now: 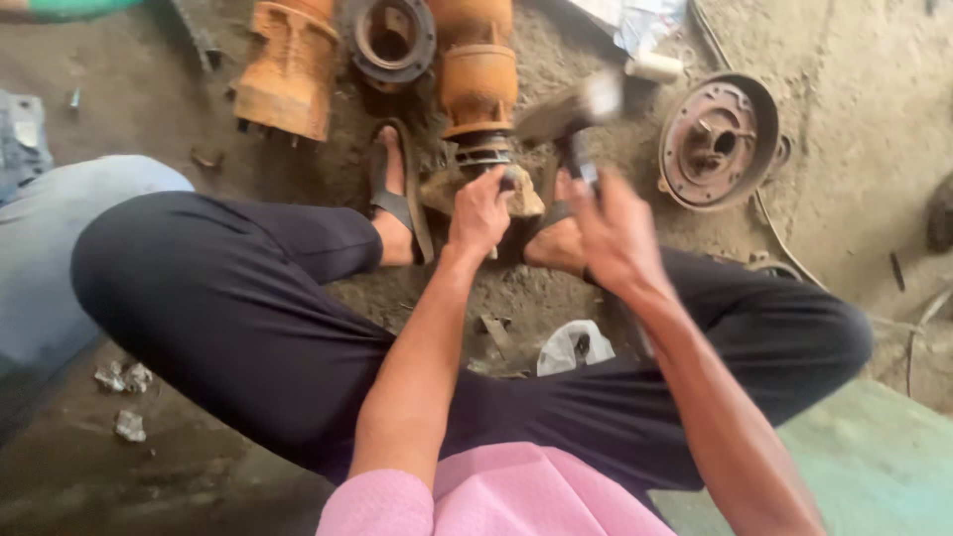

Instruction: The person sits on the floor and uses a hammer and a metal rod to repeatedly strike a component of a disassembled mechanical part. They adjust the rod and the part's position multiple times while continuing to hammer.

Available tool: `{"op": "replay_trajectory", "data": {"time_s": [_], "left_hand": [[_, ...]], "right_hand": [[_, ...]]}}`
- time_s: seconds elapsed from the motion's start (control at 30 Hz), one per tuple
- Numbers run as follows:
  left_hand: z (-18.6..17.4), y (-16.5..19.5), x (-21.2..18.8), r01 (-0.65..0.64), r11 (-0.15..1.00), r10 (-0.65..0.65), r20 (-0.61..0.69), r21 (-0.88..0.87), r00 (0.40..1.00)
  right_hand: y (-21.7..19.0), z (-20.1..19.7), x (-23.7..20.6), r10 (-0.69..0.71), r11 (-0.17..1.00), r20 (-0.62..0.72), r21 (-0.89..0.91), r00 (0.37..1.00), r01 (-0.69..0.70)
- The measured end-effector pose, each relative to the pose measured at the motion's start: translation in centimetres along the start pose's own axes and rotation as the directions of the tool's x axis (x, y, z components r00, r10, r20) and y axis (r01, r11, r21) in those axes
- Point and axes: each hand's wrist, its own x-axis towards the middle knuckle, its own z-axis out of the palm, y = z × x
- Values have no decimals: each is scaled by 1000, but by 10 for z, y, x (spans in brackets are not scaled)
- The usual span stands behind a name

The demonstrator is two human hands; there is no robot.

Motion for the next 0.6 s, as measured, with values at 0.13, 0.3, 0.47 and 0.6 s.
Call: {"op": "replay_trajectory", "data": {"time_s": [0.13, 0.3, 0.47, 0.6], "left_hand": [[7, -12, -5, 33, 997, -31, 23, -66, 999], [11, -21, -6, 38, 996, -37, -21, 82, 999], [0, -14, 5, 265, 963, -264, -27, 53, 964], [-16, -22, 21, 365, 921, -382, -140, -136, 913]], "right_hand": [[-24, -28, 2, -45, 897, -212, 422, 976, 133], [11, 27, 0, -377, 924, -233, -24, 896, 383], [68, 30, 4, -14, 966, 180, -252, 984, 60], [84, 23, -8, 312, 860, 236, 341, 920, -379]]}}
